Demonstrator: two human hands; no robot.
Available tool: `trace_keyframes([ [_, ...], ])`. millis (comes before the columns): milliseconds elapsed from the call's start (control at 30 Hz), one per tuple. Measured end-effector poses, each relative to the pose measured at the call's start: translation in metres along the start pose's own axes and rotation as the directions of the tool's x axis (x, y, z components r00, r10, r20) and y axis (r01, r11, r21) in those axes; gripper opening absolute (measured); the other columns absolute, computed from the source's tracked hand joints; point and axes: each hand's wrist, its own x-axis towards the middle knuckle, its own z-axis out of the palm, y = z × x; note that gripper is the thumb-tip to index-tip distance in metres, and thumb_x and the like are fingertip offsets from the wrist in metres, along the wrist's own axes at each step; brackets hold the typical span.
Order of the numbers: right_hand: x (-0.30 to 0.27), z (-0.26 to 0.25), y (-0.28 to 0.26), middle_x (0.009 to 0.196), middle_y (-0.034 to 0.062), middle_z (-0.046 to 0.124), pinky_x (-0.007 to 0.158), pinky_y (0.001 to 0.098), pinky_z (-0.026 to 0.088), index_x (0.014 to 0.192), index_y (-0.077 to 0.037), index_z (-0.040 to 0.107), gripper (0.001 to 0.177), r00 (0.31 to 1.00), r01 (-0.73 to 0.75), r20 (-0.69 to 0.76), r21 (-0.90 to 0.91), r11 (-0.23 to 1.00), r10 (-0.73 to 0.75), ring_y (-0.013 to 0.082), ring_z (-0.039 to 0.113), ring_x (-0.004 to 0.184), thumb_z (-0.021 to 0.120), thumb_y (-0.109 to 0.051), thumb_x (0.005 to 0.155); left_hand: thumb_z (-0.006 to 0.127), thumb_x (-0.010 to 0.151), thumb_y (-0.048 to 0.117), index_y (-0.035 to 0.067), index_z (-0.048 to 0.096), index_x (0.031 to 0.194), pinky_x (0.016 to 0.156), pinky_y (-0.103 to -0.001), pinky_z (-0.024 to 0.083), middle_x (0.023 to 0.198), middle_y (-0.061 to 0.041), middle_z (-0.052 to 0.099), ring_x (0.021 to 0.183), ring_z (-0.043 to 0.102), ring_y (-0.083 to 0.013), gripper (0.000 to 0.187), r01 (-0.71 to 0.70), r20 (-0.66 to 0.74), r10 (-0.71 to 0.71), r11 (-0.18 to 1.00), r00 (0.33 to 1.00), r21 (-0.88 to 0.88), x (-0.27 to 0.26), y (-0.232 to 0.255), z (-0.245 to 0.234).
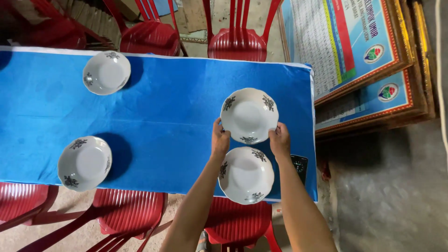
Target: The recorder takes plates from a kitchen counter and places them on a long dining table.
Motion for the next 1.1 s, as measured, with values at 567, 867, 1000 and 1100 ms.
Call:
trace_keyframes([
  [567,0.143,0.03,0.041,0.116,0.0119,0.072,0.076,0.0277,0.053,0.13,0.003,0.056,0.033,0.999,0.038,0.007,0.063,0.997,-0.038,0.0141,0.068,0.095,0.056,-0.006,0.098,0.051,0.085,0.004,0.004,0.044,0.151,0.087,-0.032,0.051,0.126,-0.017,0.066,0.104,0.064,-0.0229,0.066,-0.116,-0.067,0.126,0.984,0.99,0.137,0.143,-0.029,0.049],
  [867,0.133,0.04,0.029,0.113,0.0132,0.073,0.079,0.03,0.058,0.137,0.004,0.052,0.036,0.977,0.211,-0.02,-0.032,0.977,-0.212,0.0155,0.072,0.097,0.055,-0.011,0.105,0.051,0.102,0.006,-0.005,0.039,0.152,0.109,-0.035,0.047,0.14,-0.02,0.06,0.127,0.059,-0.0251,0.053,-0.222,-0.009,0.223,0.964,0.975,-0.147,0.171,-0.069,0.052],
  [1000,0.123,0.042,0.011,0.106,0.0121,0.074,0.078,0.0303,0.057,0.136,0.002,0.054,0.034,0.964,0.266,0.01,-0.103,0.958,-0.267,0.0154,0.072,0.094,0.054,-0.016,0.107,0.051,0.097,0.001,-0.006,0.029,0.156,0.119,-0.039,0.039,0.151,-0.022,0.049,0.141,0.05,-0.0298,0.063,-0.23,0.071,0.258,0.934,0.964,-0.274,0.169,-0.074,0.044],
  [1100,0.121,0.045,0.001,0.094,0.0134,0.074,0.071,0.0324,0.055,0.135,0.001,0.056,0.036,0.979,0.181,-0.035,-0.286,0.941,-0.199,0.0183,0.071,0.08,0.057,-0.018,0.106,0.052,0.092,-0.003,-0.005,0.025,0.157,0.12,-0.042,0.037,0.154,-0.024,0.044,0.144,0.046,-0.0318,0.071,-0.235,0.115,0.271,0.938,0.956,-0.257,0.166,-0.07,0.042],
])
